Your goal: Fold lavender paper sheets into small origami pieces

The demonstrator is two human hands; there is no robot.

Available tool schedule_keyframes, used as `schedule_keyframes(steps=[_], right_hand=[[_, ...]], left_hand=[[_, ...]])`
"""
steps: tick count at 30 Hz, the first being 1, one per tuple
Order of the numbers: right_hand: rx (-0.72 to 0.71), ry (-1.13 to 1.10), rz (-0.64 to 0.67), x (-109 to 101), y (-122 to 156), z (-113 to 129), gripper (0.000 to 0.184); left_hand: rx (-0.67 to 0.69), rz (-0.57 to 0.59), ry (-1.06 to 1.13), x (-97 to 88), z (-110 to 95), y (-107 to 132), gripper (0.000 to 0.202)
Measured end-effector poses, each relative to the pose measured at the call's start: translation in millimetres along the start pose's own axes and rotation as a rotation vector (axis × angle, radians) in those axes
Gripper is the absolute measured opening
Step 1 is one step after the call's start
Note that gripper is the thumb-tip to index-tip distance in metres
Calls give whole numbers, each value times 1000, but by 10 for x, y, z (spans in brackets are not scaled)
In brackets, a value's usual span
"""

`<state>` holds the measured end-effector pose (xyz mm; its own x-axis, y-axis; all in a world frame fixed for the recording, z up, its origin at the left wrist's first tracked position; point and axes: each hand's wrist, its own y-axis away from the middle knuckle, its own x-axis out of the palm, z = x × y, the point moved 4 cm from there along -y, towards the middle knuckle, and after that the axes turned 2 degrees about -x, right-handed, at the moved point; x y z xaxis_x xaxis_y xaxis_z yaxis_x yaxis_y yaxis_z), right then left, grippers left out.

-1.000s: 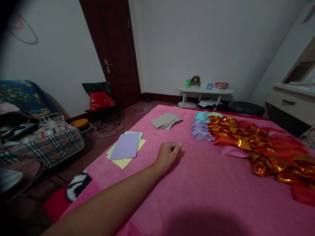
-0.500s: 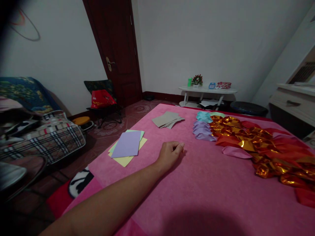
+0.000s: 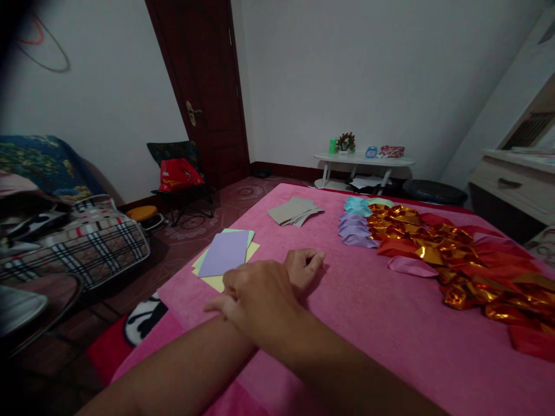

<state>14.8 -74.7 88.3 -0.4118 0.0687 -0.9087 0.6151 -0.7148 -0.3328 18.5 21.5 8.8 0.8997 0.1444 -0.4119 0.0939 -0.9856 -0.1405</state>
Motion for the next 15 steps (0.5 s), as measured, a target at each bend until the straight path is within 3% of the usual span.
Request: schedule_keyframes(steps=[1,3,6,8,13,15], right_hand=[[23,38,-20,27,-122,0,28],[-85,78,49,161,-353,39,20],[-219,153,152,432,-588,12,42],[-193,164,182,590,-677,-74,50],[-277,210,249,744,-732,-117,16],[-325,255,257,723,-726,-74,15]], left_hand=[[36,0,-8,-3,-12,0,39],[123,9,-16,2,-17,-5,41],[131,11,-21,12,39,-28,41],[130,17,-30,20,56,-39,41],[118,29,-52,21,26,-32,41],[115,14,-62,11,14,-21,41]])
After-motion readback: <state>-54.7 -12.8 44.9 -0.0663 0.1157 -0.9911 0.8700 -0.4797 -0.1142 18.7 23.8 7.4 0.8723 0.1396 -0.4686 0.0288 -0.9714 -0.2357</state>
